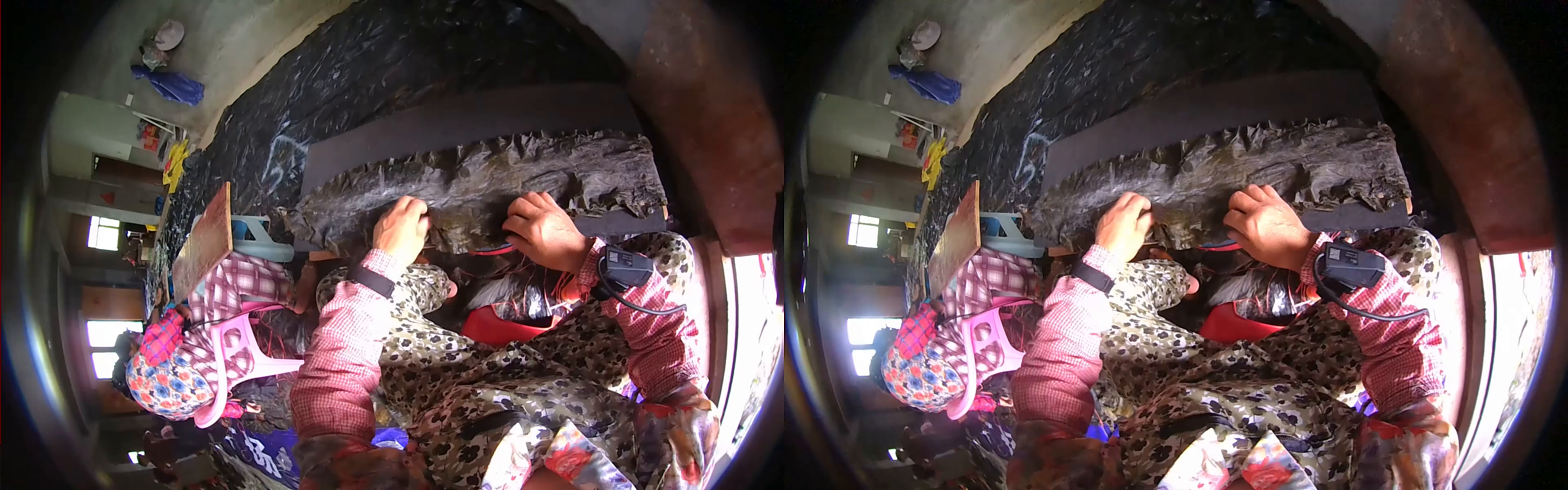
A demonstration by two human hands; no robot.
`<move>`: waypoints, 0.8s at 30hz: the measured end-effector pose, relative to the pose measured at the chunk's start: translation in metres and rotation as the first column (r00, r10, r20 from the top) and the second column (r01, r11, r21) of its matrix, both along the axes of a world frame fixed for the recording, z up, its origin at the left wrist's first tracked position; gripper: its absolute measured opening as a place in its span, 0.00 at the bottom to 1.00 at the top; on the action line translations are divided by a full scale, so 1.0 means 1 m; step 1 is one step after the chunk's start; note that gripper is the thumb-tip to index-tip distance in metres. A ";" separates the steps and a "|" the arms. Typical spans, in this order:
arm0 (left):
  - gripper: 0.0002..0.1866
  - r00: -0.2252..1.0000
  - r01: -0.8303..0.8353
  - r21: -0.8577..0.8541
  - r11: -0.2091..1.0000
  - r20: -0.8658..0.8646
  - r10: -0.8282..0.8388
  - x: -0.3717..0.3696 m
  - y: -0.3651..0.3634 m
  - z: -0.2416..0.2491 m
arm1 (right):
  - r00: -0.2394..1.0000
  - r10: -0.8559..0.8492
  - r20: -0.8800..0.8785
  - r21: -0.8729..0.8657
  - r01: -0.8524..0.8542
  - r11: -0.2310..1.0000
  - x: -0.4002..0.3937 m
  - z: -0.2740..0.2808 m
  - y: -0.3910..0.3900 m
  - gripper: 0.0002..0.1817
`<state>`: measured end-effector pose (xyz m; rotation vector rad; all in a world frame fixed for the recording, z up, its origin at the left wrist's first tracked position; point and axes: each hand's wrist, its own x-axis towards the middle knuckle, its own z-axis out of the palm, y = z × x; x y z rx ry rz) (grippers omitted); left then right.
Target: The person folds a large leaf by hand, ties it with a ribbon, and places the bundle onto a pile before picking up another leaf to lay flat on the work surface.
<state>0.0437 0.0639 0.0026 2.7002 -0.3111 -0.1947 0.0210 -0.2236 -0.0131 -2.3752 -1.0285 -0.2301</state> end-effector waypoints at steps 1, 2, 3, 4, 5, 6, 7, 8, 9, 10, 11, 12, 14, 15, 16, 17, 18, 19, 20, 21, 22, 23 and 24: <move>0.09 0.995 0.057 0.060 0.997 0.083 -0.062 -0.002 -0.002 0.000 | 1.000 -0.004 -0.001 0.003 0.004 1.000 -0.001 0.000 0.000 0.11; 0.09 0.979 0.109 0.125 0.986 0.160 -0.129 -0.004 -0.004 0.001 | 1.000 0.002 0.000 -0.003 -0.002 1.000 -0.001 0.000 0.000 0.11; 0.10 0.983 0.123 0.112 0.986 0.122 -0.136 -0.007 -0.004 0.010 | 1.000 0.005 0.002 -0.009 -0.005 1.000 -0.001 0.001 -0.001 0.10; 0.10 0.982 0.130 0.114 0.985 0.119 -0.144 -0.012 -0.001 0.010 | 1.000 -0.002 -0.001 -0.007 0.002 1.000 -0.001 0.001 -0.001 0.10; 0.11 0.970 0.168 0.097 0.981 0.162 -0.182 -0.017 0.002 0.008 | 1.000 0.001 0.015 -0.001 -0.001 1.000 -0.001 0.002 -0.002 0.10; 0.11 0.954 0.205 0.081 0.975 0.205 -0.218 -0.022 0.006 0.007 | 1.000 0.004 0.029 0.004 -0.004 1.000 -0.001 0.002 -0.002 0.10; 0.12 0.946 0.220 0.062 0.974 0.230 -0.228 -0.025 0.010 0.007 | 1.000 0.000 0.024 0.007 0.000 1.000 -0.002 0.003 -0.002 0.10; 0.12 0.947 0.222 0.062 0.973 0.225 -0.230 -0.025 0.011 0.004 | 1.000 0.003 0.015 0.000 -0.003 1.000 -0.001 0.003 -0.003 0.10; 0.11 0.986 0.089 -0.149 0.985 0.153 -0.066 -0.025 0.011 0.005 | 1.000 0.008 0.007 -0.008 -0.008 1.000 0.000 0.004 -0.003 0.10; 0.11 0.995 -0.065 -0.341 0.938 0.046 0.086 -0.025 0.011 0.006 | 1.000 0.009 0.004 -0.008 -0.009 1.000 0.000 0.004 -0.003 0.10; 0.10 0.988 -0.127 -0.333 0.934 0.041 0.149 -0.022 0.011 0.008 | 1.000 0.011 -0.017 -0.022 -0.011 1.000 0.001 0.005 -0.003 0.11; 0.10 0.988 -0.130 -0.336 0.933 0.040 0.152 -0.019 0.012 0.002 | 0.999 0.013 -0.038 -0.038 -0.014 0.999 0.002 0.006 -0.002 0.12; 0.09 0.972 0.032 -0.261 0.965 0.235 0.031 -0.015 0.013 -0.011 | 0.999 -0.011 -0.034 -0.027 0.010 1.000 0.001 0.009 0.001 0.12; 0.11 0.988 0.075 -0.167 0.983 0.143 -0.051 -0.016 0.010 -0.001 | 0.999 -0.038 -0.031 -0.012 0.038 0.999 0.000 0.010 0.002 0.12; 0.11 0.989 0.073 -0.169 0.983 0.141 -0.049 -0.018 0.008 0.003 | 0.999 -0.037 -0.033 -0.015 0.036 0.999 0.001 0.011 0.002 0.12; 0.11 0.976 0.123 -0.055 0.991 0.188 -0.110 -0.020 0.006 0.005 | 1.000 -0.015 -0.014 -0.048 0.014 0.999 0.001 0.013 0.002 0.11; 0.12 0.957 0.167 0.063 0.984 0.227 -0.177 -0.023 0.005 0.005 | 1.000 0.006 0.003 -0.081 -0.006 0.997 0.001 0.013 0.001 0.11; 0.14 0.979 0.127 0.039 0.991 0.154 -0.131 -0.024 0.006 0.005 | 1.000 0.005 0.001 -0.080 -0.005 0.997 0.002 0.011 0.001 0.11; 0.14 0.980 0.128 0.040 0.991 0.151 -0.133 -0.024 0.009 0.004 | 1.000 -0.008 -0.011 -0.031 0.008 0.999 0.003 0.008 -0.001 0.10; 0.15 0.979 0.116 -0.007 0.993 0.168 -0.113 -0.024 0.012 0.003 | 0.999 -0.021 -0.024 0.017 0.022 1.000 0.005 0.006 -0.001 0.10; 0.16 0.979 0.104 -0.055 0.993 0.184 -0.092 -0.024 0.014 0.002 | 0.999 -0.021 -0.027 0.018 0.021 1.000 0.006 0.007 -0.003 0.10; 0.19 0.984 0.104 -0.044 0.994 0.148 -0.097 -0.025 0.016 0.002 | 0.998 -0.046 -0.047 0.082 0.050 0.995 0.008 0.011 -0.006 0.09; 0.19 0.984 0.103 -0.045 0.994 0.147 -0.095 -0.025 0.015 0.002 | 0.995 -0.071 -0.067 0.145 0.080 0.986 0.010 0.016 -0.008 0.09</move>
